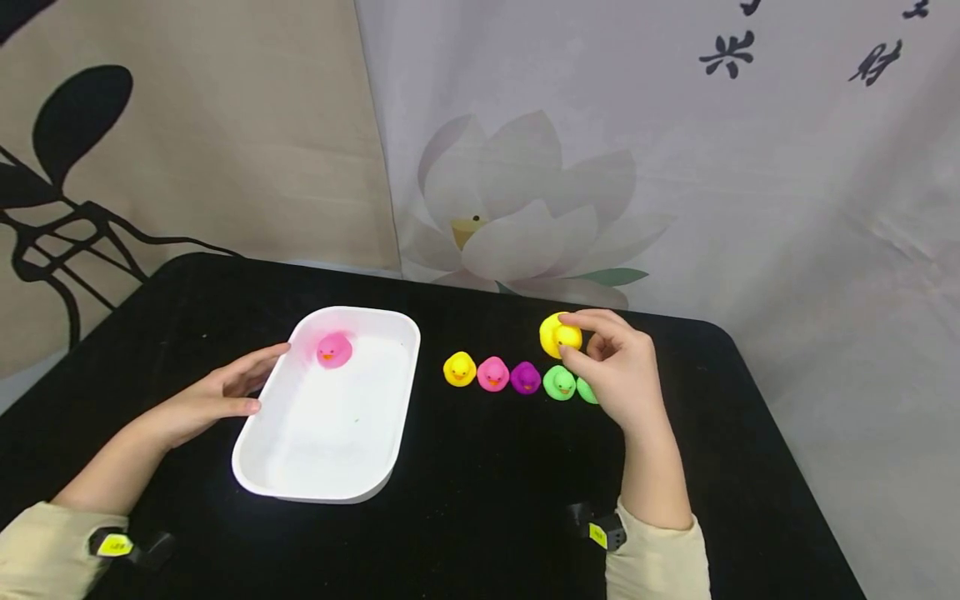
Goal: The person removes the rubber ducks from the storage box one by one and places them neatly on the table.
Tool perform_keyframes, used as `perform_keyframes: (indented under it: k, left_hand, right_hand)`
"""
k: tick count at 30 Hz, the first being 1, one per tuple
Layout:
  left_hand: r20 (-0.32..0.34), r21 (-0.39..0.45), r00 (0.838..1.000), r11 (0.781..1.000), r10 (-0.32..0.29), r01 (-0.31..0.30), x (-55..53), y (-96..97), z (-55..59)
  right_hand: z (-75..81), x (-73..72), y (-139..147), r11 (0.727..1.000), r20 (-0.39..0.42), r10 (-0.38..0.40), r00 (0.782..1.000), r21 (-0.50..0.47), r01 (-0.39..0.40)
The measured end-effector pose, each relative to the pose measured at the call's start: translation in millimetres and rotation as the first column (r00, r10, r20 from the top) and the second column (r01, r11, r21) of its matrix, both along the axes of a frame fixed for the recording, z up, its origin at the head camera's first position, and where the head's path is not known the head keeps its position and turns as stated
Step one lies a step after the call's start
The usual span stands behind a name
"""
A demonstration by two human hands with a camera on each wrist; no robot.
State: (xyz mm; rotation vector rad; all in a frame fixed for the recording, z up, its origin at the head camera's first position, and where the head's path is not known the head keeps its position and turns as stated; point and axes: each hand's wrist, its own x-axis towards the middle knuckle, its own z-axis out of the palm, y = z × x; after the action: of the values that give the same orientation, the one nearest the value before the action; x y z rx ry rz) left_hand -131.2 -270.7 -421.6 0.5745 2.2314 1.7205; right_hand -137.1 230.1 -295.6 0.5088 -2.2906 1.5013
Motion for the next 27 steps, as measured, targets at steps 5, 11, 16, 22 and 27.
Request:
perform_keyframes:
  k: [5, 11, 16, 22, 27]
  left_hand:
    - [-0.004, 0.0, 1.0, 1.0, -0.011, 0.011, 0.1, 0.1, 0.9]
    - [-0.015, -0.001, 1.0, 1.0, -0.022, 0.022, 0.5, 0.2, 1.4]
    - [-0.016, 0.003, 1.0, 1.0, -0.017, 0.017, 0.3, 0.7, 1.9]
    - [-0.019, -0.001, 1.0, 1.0, -0.021, 0.02, 0.7, 1.2, 1.6]
    - [-0.018, 0.002, 1.0, 1.0, -0.024, 0.024, 0.7, 1.1, 1.7]
  right_hand:
    - [-1.3, -1.3, 12.1, 0.998, -0.002, -0.056, 0.998, 0.011, 0.056]
    - [-6.2, -5.0, 30.1, 0.989, -0.018, -0.142, 0.99, 0.044, 0.143]
    - [-9.6, -7.1, 45.2, 0.977, -0.022, -0.203, 0.979, 0.067, 0.204]
    - [-12.0, -7.5, 61.4, 0.959, 0.009, -0.269, 0.963, 0.099, 0.266]
    - [-15.8, -7.7, 73.0, 0.941, 0.024, -0.32, 0.947, 0.121, 0.315]
